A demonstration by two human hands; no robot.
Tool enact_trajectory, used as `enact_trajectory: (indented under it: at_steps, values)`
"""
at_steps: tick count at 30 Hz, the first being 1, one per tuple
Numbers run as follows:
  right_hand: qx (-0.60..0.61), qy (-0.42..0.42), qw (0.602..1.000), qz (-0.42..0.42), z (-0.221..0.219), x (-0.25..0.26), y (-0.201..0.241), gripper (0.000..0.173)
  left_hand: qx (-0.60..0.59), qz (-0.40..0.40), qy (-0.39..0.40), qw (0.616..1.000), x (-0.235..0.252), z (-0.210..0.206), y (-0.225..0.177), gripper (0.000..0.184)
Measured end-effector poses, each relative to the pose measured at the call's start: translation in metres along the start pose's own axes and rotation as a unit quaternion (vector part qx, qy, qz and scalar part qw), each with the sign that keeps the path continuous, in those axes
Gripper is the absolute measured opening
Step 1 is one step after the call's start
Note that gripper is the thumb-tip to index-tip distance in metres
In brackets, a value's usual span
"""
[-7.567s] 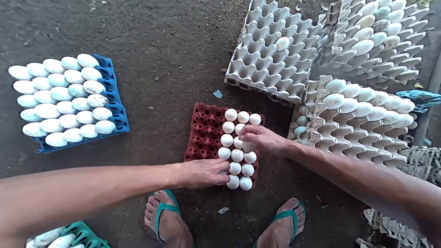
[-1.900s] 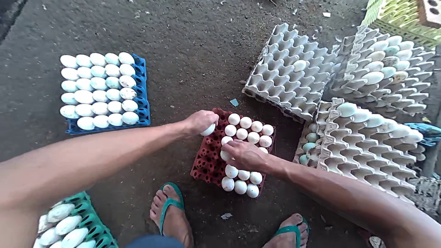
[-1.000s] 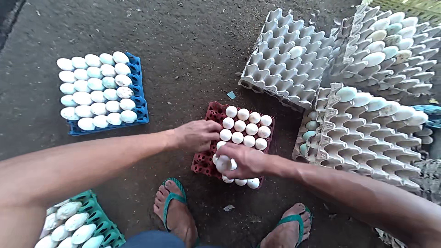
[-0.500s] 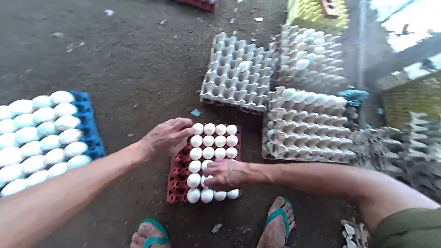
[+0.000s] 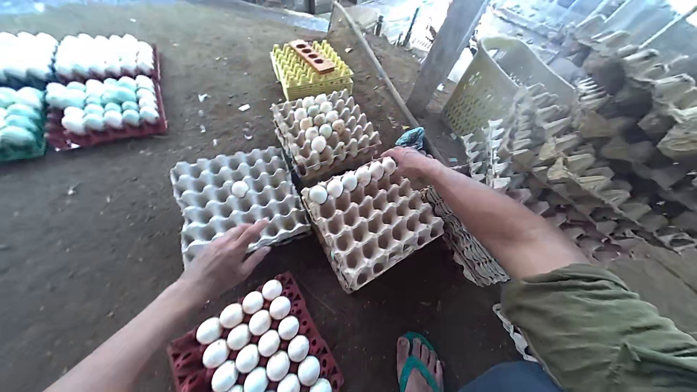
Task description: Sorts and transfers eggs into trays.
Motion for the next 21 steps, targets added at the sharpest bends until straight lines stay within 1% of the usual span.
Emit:
enact_trajectory:
  at_steps: [1,3,5,6,8,9,10,11,12,13,14,15,16,17,18,19,20,21]
  values:
    - [-0.003,0.009,1.000,0.016,-0.009,0.005,0.005,0.056,-0.003,0.039,0.020,0.999,0.030,-0.007,0.001,0.059]
    - [-0.022,0.003,0.999,0.036,-0.024,0.018,0.006,0.052,-0.036,0.109,0.033,0.993,0.082,-0.022,0.003,0.064]
    - [-0.039,-0.018,0.998,0.054,-0.025,0.025,0.006,0.033,-0.092,0.156,0.020,0.983,0.122,-0.037,0.004,0.065]
    - [-0.029,-0.025,0.997,0.061,-0.020,0.027,0.004,0.032,-0.121,0.178,0.012,0.977,0.137,-0.044,0.005,0.065]
    - [0.061,-0.022,0.997,0.031,-0.008,0.027,-0.011,0.044,-0.150,0.215,-0.001,0.965,0.156,-0.061,0.012,0.066]
    - [0.143,-0.022,0.989,-0.002,-0.002,0.024,-0.020,0.048,-0.148,0.220,-0.005,0.964,0.162,-0.069,0.015,0.063]
    - [0.247,-0.026,0.968,-0.037,-0.001,0.020,-0.029,0.047,-0.135,0.211,-0.011,0.968,0.166,-0.075,0.016,0.059]
    - [0.350,-0.015,0.934,-0.071,-0.004,0.015,-0.034,0.043,-0.121,0.190,-0.019,0.974,0.167,-0.079,0.015,0.056]
    - [0.416,-0.007,0.903,-0.105,-0.010,0.013,-0.038,0.038,-0.109,0.167,-0.025,0.980,0.168,-0.081,0.015,0.054]
    - [0.438,0.000,0.891,-0.124,-0.015,0.013,-0.039,0.033,-0.101,0.148,-0.028,0.983,0.167,-0.082,0.015,0.052]
    - [0.418,0.004,0.900,-0.125,-0.018,0.016,-0.037,0.031,-0.105,0.144,-0.029,0.983,0.165,-0.082,0.016,0.052]
    - [0.366,0.003,0.925,-0.103,-0.017,0.021,-0.030,0.028,-0.133,0.159,-0.030,0.978,0.163,-0.080,0.018,0.051]
    - [0.291,0.000,0.955,-0.059,-0.011,0.027,-0.017,0.025,-0.187,0.185,-0.036,0.964,0.160,-0.075,0.021,0.051]
    - [0.210,0.001,0.978,-0.011,-0.006,0.031,-0.001,0.027,-0.258,0.212,-0.047,0.941,0.156,-0.072,0.023,0.051]
    - [0.135,0.023,0.990,0.025,-0.006,0.031,0.015,0.041,-0.342,0.235,-0.065,0.907,0.152,-0.069,0.025,0.049]
    - [0.071,0.054,0.995,0.044,-0.010,0.030,0.028,0.052,-0.428,0.258,-0.084,0.862,0.148,-0.070,0.028,0.044]
    - [0.017,0.071,0.996,0.051,-0.015,0.029,0.037,0.054,-0.502,0.283,-0.099,0.811,0.145,-0.069,0.032,0.038]
    - [-0.023,0.078,0.995,0.050,-0.019,0.030,0.042,0.052,-0.558,0.301,-0.114,0.765,0.142,-0.068,0.036,0.035]
Point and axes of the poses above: each hand's wrist, its own x-axis towards the middle knuckle, its own z-axis out of the back of the hand, y = z × x, the point moved 10 cm from there along x, towards the middle knuckle, and after that the axes turned 12 degrees about -x, right-handed, at the moved point
